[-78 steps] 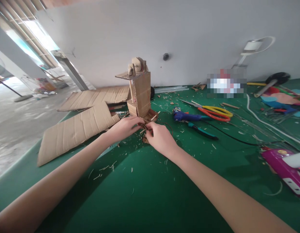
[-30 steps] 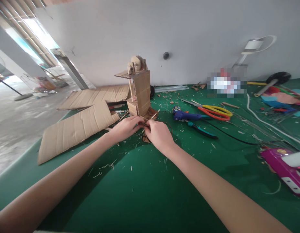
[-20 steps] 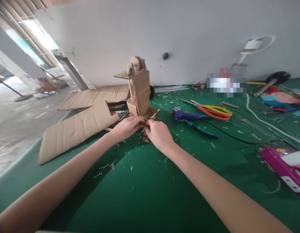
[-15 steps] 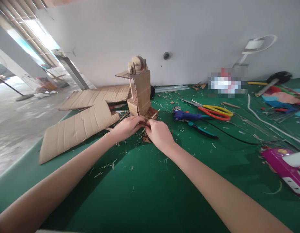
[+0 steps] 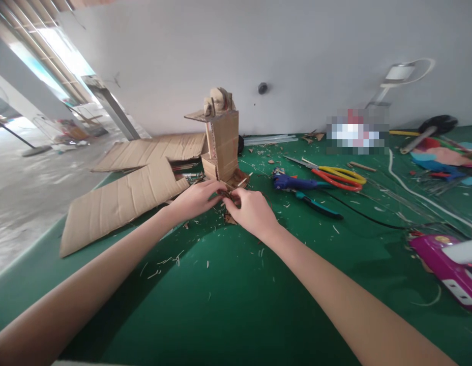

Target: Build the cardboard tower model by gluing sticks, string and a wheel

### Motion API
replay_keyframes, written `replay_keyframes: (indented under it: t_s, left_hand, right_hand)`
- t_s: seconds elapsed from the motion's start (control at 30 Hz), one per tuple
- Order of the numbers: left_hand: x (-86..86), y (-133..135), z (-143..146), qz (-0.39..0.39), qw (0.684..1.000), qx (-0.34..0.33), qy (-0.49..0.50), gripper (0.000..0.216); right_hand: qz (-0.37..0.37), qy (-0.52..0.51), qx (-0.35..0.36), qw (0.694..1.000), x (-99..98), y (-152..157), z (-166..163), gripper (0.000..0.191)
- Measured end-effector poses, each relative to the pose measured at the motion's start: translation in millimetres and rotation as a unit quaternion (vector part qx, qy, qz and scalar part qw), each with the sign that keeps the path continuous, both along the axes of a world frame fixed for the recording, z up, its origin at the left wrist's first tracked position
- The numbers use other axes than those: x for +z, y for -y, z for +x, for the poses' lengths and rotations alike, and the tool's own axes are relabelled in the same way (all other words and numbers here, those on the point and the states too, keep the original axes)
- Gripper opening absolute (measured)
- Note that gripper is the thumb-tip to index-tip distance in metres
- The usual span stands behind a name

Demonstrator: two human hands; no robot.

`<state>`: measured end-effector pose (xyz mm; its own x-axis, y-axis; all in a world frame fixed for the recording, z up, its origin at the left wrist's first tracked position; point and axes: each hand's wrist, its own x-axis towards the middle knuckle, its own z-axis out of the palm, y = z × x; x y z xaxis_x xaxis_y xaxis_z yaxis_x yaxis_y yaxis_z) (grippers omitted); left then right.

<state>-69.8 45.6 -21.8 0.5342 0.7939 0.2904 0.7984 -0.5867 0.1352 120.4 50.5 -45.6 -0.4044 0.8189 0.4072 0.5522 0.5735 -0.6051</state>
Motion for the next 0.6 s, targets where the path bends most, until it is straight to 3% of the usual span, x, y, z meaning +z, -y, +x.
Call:
replay_keyframes:
  t_s: [0.2,0.4,0.6]
  left_hand:
    - [-1.3,1,0,0.006,1.0,-0.002,-0.002,0.021]
    - [-3.4,-1,-1,0.022,1.0,-0.003,-0.006,0.02]
    - [-4.7,-1,0,0.031,0.999,-0.014,-0.01,0.02]
  right_hand:
    - [0.065,-0.014,-0.026,0.997,0.9,-15,11,0.024]
    - [0.177,0.138,-0.018,0.974,-4.0,-29,16,0.034]
    - [0.191,0.168,-0.018,0.967,-3.1,-28,12,0.029]
